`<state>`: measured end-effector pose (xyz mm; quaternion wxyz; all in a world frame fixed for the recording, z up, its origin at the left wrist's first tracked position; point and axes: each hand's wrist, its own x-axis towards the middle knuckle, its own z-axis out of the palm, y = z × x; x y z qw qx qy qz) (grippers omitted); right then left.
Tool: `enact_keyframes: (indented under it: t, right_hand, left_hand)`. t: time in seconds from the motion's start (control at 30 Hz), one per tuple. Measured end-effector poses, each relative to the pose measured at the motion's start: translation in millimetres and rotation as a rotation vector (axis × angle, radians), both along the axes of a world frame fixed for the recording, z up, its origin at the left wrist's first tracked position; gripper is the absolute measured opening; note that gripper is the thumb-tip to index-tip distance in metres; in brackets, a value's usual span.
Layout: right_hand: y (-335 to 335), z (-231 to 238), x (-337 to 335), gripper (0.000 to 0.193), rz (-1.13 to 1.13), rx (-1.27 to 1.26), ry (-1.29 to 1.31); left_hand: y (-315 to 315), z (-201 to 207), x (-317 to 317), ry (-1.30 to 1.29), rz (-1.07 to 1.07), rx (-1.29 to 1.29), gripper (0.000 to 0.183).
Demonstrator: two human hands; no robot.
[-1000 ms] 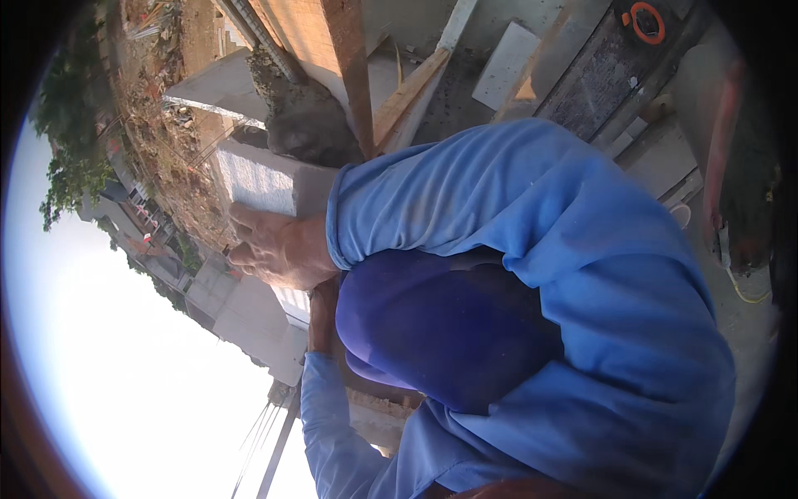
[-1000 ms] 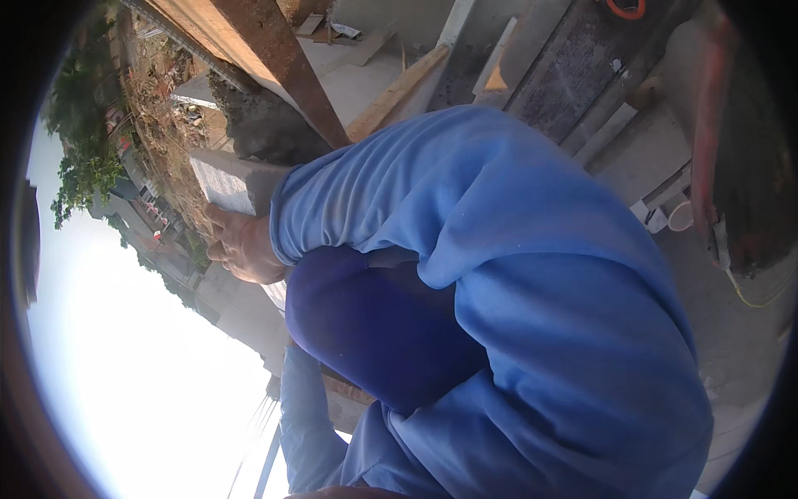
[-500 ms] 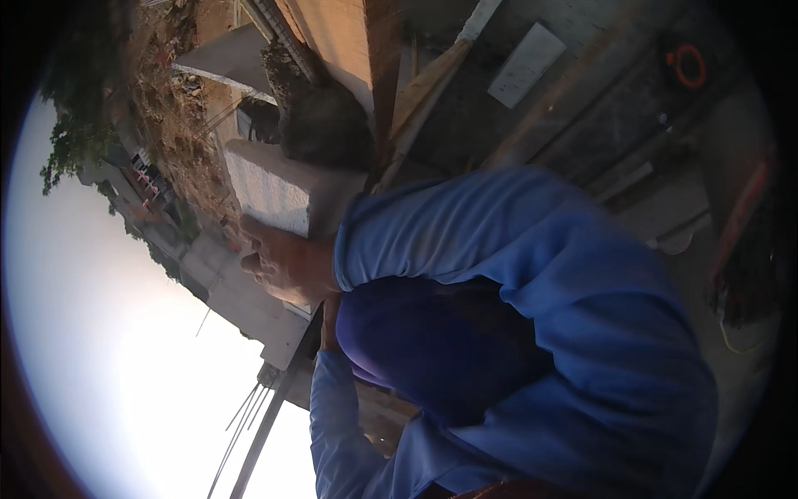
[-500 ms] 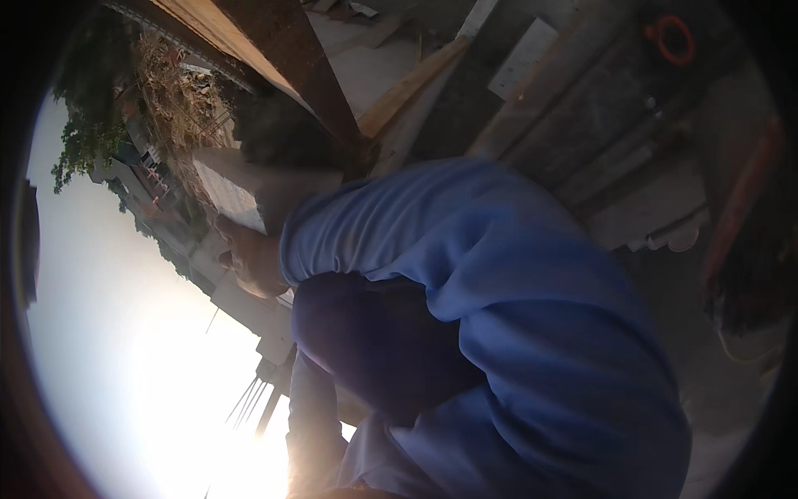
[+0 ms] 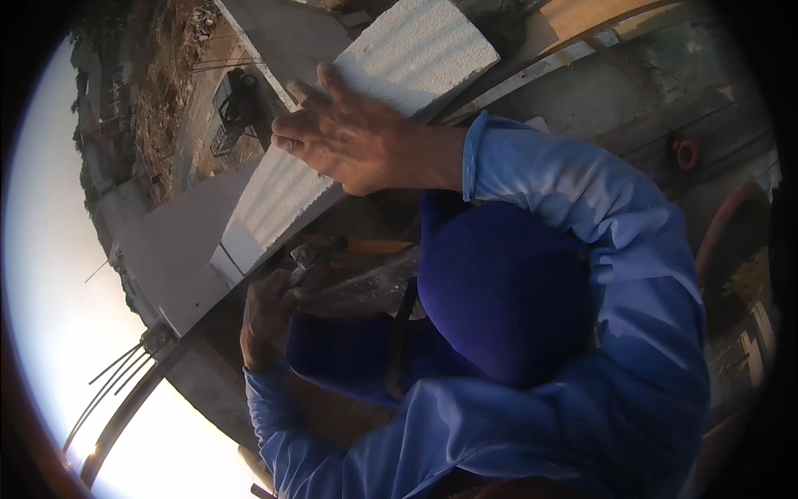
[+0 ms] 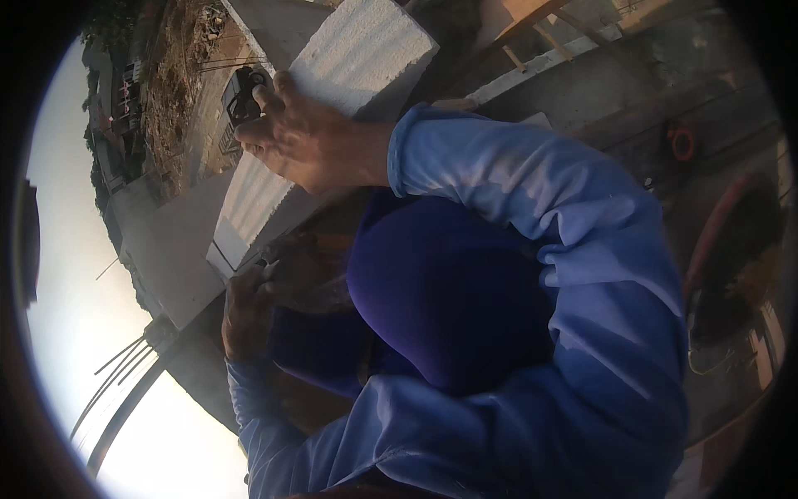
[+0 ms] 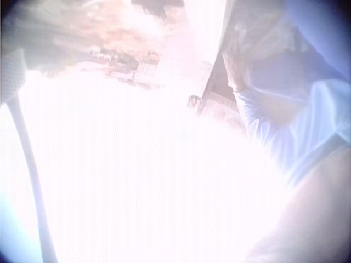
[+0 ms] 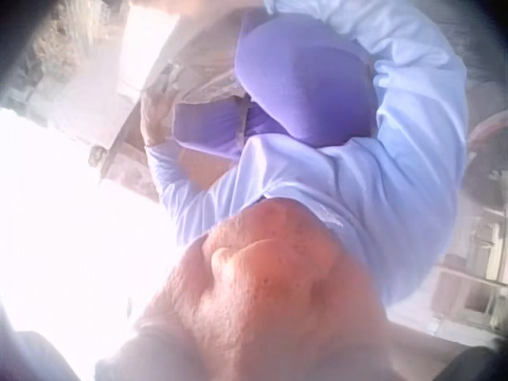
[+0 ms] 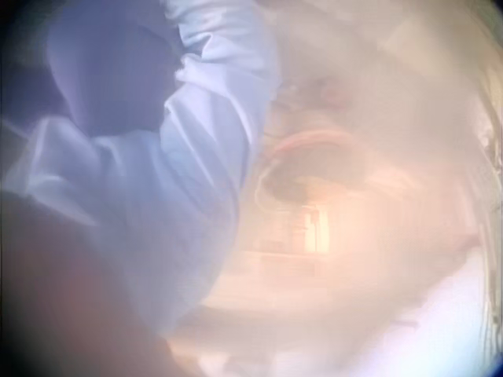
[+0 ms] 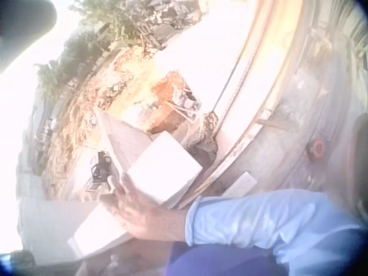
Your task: The person applies mortar from a bucket onto a wall surface with a trowel, places a lightweight concrete block onto the mortar, and secures it by hammering nails through the block into the structure.
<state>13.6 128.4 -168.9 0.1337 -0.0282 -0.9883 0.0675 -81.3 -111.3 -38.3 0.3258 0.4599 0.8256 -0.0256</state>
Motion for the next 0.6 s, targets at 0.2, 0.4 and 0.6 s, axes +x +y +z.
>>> enact_keyframes:
  t: [0.2,0.4,0.6]
  right_hand:
    - [-30.0,14.9,-29.1,0.081,0.102,-0.017,-0.056]
    - [-28.9,38.4,-36.3,0.077,0.124,-0.028,-0.208]
    - [-29.7,37.6,-39.2,0.082,0.154,0.047,-0.285]
  left_hand:
    - [-75.0,-7.9,-61.7,0.099,0.338,0.365,0.048]
    - [-93.1,-17.9,-91.9,0.031,0.619,0.59,0.045]
    - [-123.0,-62.7,-111.0,0.086,0.558,0.487,0.054]
